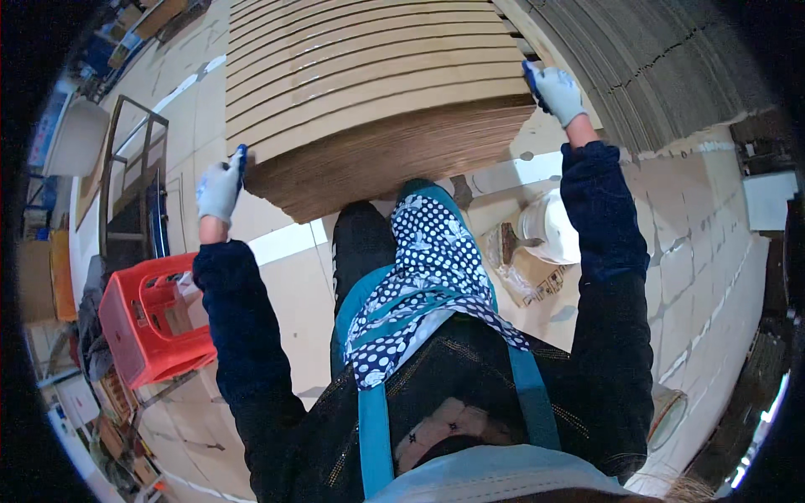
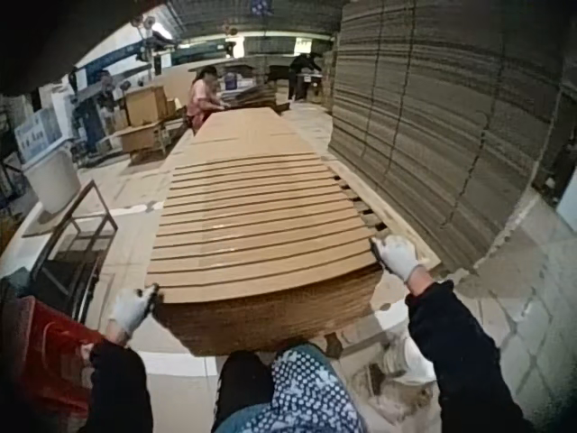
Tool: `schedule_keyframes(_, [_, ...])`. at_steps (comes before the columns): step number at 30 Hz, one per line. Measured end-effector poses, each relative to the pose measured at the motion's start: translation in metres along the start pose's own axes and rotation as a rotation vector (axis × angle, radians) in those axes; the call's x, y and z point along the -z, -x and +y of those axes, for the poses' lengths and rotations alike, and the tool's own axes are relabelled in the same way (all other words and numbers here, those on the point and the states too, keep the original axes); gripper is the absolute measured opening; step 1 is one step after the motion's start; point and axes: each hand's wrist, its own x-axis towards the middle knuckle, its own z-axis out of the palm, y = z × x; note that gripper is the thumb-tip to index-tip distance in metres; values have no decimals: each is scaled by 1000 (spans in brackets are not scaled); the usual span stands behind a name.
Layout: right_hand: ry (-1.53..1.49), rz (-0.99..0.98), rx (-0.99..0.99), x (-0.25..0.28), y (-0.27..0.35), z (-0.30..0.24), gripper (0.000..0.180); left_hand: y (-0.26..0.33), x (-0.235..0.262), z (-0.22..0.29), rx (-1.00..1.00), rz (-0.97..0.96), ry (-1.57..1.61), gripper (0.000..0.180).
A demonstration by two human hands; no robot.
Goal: Applying glue to the edges of curved corrugated cardboard sheets using a handheld brush.
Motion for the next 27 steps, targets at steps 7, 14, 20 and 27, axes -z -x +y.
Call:
schedule_keyframes(7, [-1496, 396, -461, -35, -4, -22, 39, 1, -30, -22, -223, -4, 909, 31])
schedule_keyframes(14, [-198, 224, -489, -70, -5, -26, 47, -33, -70, -34, -104, 280, 715, 32])
schedule_keyframes(20, [-36, 35, -473, -57, -16, -37, 53, -36, -66, -18, -70, 394, 21, 41])
schedule_keyframes(27, [-10, 6, -531, -71, -17, -29, 54, -37, -74, -19, -61, 455, -117, 41])
